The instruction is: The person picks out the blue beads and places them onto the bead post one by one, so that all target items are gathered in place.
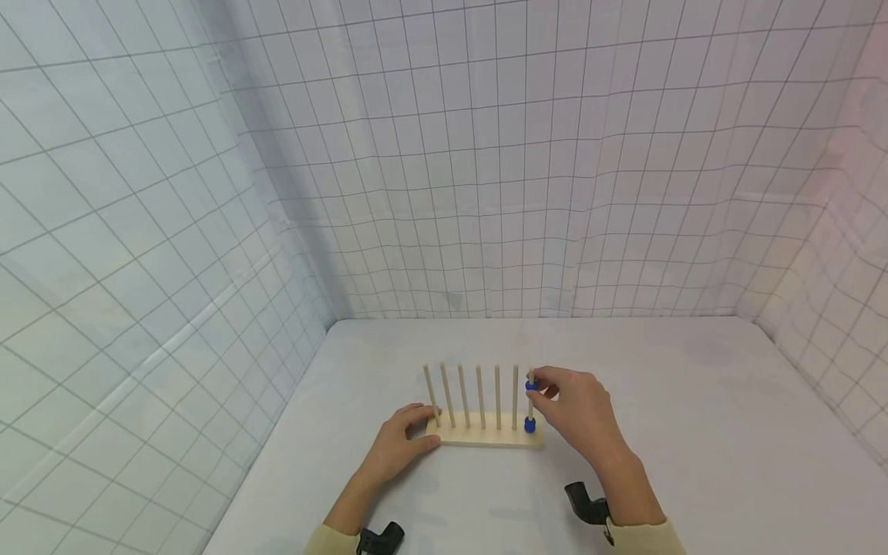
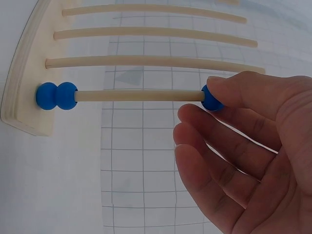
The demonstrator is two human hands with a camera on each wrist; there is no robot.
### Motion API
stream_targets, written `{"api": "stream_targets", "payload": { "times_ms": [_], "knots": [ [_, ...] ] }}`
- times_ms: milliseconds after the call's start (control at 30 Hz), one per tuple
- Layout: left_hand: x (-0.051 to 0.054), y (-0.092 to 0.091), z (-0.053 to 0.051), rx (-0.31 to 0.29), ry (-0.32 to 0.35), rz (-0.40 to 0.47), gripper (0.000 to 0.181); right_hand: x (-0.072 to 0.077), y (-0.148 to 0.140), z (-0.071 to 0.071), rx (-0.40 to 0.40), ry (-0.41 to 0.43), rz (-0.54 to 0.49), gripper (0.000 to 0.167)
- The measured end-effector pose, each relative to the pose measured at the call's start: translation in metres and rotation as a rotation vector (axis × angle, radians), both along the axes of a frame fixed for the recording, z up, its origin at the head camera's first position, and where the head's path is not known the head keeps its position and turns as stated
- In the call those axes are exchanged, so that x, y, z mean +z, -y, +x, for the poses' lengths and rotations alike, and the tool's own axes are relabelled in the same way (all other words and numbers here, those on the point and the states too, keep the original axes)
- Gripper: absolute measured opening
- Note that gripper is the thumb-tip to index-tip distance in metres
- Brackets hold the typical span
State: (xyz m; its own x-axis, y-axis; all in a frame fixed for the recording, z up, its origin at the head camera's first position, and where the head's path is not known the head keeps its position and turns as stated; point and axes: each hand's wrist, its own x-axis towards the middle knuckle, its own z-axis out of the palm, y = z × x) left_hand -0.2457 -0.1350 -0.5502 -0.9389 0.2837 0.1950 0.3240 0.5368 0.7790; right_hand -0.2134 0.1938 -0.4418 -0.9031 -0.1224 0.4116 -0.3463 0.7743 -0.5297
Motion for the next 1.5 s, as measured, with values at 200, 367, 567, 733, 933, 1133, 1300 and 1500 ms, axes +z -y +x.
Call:
{"api": "stream_targets", "payload": {
  "times_ms": [200, 367, 567, 733, 933, 1133, 1300, 1500],
  "knots": [
    [0.001, -0.001, 0.000, 0.000, 0.003, 0.005, 0.050, -0.002, 0.000, 0.001, -0.005, -0.007, 0.006, 0.018],
    [0.001, -0.001, 0.000, -0.001, -0.003, 0.009, 0.049, -0.004, 0.001, 0.001, -0.011, -0.001, 0.011, 0.018],
    [0.001, -0.001, 0.000, -0.002, -0.003, 0.012, 0.049, -0.007, 0.002, 0.001, -0.017, 0.021, 0.016, 0.017],
    [0.000, -0.001, -0.001, 0.002, 0.000, 0.006, 0.049, -0.010, 0.001, 0.000, -0.019, 0.028, 0.023, 0.017],
    [0.000, 0.000, -0.001, -0.002, -0.004, 0.006, 0.048, -0.014, 0.002, -0.001, -0.021, 0.043, 0.012, 0.016],
    [-0.001, 0.000, -0.001, 0.002, -0.003, 0.004, 0.049, -0.017, 0.003, -0.003, -0.022, 0.057, 0.011, 0.016],
    [-0.001, 0.000, -0.001, 0.005, -0.006, 0.001, 0.049, -0.019, 0.003, -0.003, -0.022, 0.068, 0.009, 0.017],
    [-0.001, 0.000, 0.000, 0.006, -0.007, -0.002, 0.050, -0.021, 0.002, -0.003, -0.022, 0.073, 0.011, 0.018]
  ]
}}
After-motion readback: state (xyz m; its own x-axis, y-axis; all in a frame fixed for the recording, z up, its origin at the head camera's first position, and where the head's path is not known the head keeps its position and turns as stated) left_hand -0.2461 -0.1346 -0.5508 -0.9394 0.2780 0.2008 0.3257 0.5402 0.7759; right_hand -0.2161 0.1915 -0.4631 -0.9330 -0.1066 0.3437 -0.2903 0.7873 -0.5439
